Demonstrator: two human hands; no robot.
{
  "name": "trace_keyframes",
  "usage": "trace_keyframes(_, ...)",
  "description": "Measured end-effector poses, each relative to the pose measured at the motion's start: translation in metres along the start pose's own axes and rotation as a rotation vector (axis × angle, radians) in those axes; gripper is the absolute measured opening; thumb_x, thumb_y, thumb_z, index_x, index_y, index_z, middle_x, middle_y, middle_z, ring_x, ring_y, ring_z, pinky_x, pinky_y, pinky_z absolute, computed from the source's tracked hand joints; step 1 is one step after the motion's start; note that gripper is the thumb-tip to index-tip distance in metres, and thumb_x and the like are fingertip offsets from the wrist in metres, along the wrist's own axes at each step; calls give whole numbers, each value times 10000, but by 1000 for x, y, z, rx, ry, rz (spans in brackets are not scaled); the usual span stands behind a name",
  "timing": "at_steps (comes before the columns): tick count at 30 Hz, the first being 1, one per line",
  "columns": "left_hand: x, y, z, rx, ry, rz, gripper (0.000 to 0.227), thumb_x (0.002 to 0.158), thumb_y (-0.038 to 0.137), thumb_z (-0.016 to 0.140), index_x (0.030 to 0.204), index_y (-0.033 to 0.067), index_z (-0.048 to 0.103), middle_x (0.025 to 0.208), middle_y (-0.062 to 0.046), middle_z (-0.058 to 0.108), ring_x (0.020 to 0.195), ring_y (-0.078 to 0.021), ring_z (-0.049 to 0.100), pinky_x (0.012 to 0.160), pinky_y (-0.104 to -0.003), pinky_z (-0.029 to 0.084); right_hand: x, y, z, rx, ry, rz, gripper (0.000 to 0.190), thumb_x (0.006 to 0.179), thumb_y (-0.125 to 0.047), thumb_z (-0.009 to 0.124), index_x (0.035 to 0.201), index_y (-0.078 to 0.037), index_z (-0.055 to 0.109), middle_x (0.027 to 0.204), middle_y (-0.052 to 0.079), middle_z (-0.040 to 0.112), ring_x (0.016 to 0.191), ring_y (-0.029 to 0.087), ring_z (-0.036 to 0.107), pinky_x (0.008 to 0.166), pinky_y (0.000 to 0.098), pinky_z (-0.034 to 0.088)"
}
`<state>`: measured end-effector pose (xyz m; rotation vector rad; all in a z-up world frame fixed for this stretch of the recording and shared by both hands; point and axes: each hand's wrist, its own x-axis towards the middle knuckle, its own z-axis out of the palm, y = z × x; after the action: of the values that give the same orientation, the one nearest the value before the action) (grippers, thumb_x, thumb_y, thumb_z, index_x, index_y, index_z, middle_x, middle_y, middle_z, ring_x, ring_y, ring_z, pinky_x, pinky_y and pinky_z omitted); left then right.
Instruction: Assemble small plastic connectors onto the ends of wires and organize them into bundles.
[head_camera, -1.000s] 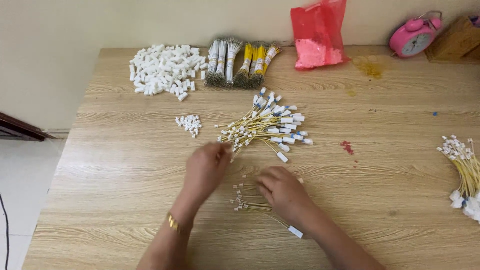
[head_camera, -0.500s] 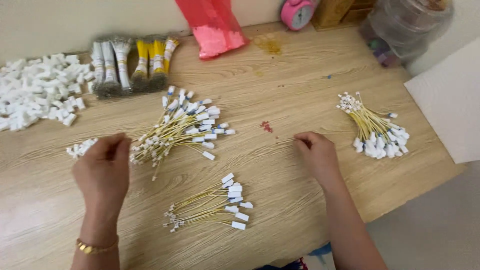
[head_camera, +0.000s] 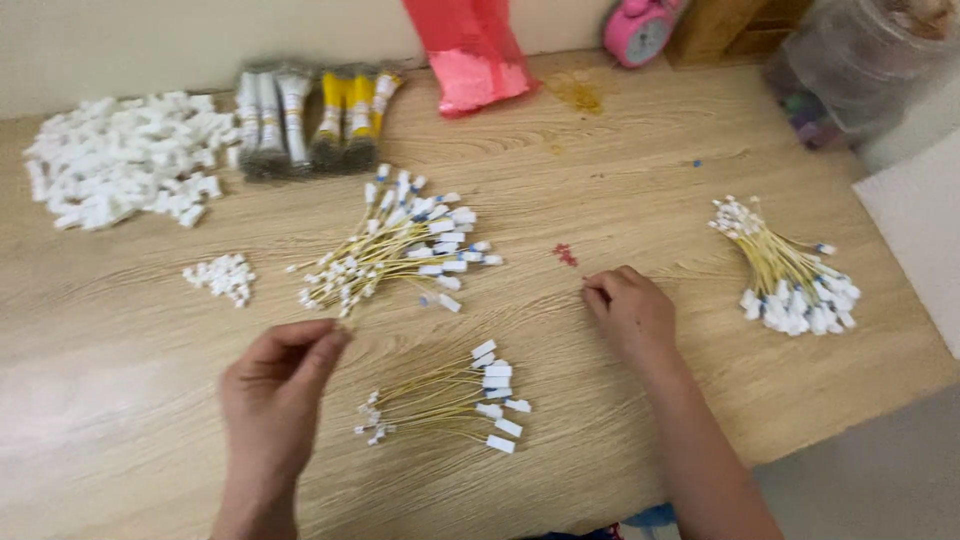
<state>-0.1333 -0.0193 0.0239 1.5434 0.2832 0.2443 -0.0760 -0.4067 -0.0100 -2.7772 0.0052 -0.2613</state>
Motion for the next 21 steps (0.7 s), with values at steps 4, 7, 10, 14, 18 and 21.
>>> trace_keyframes(4,-4,-19,7,-73,-42,-109,137,899,34,729,1032,14,752,964,-77,780,899,-125,732,829,-260,606,3,-8,5,44,-28,19,158,874,-212,756,981,-96,745,943,83,730,844,255,696,753,384,555)
trace_keyframes(7,-10,-22,12,-104,-51,-120,144,916,51,720,1049,6,756,951,-71,772,884,-115,719,809,-251,596,1,-18,11,285,-97,148,158,893,-177,749,992,-60,712,891,82,725,782,194,680,720,336,550)
trace_keyframes(10,-13,-22,19,-161,-87,-139,147,927,47,724,1057,-9,759,931,-69,762,867,-113,704,786,-251,584,-1,-29,12,639,-152,184,134,917,-110,730,1000,-21,674,875,58,708,759,130,647,691,283,541)
trace_keyframes(14,-12,-27,25,-339,-120,-221,165,924,39,717,1075,-25,733,942,-64,761,872,-125,707,794,-264,586,-6,-86,-4,1057,-277,65,124,958,-45,656,1076,-11,660,899,21,688,772,94,639,704,251,554)
trace_keyframes(18,-11,-31,28,-423,-118,-250,217,934,70,686,1144,26,722,933,-53,745,842,-127,688,776,-270,583,-16,-145,-6,1071,-388,-17,176,993,-62,594,1136,-39,695,886,13,682,784,81,640,723,248,565)
trace_keyframes(21,-11,-35,30,-446,-107,-268,192,958,77,693,1126,-8,730,932,-63,735,844,-132,681,779,-280,575,-19,-176,-7,968,-447,-62,168,1009,-84,583,1135,-54,691,856,12,677,767,81,641,707,253,575)
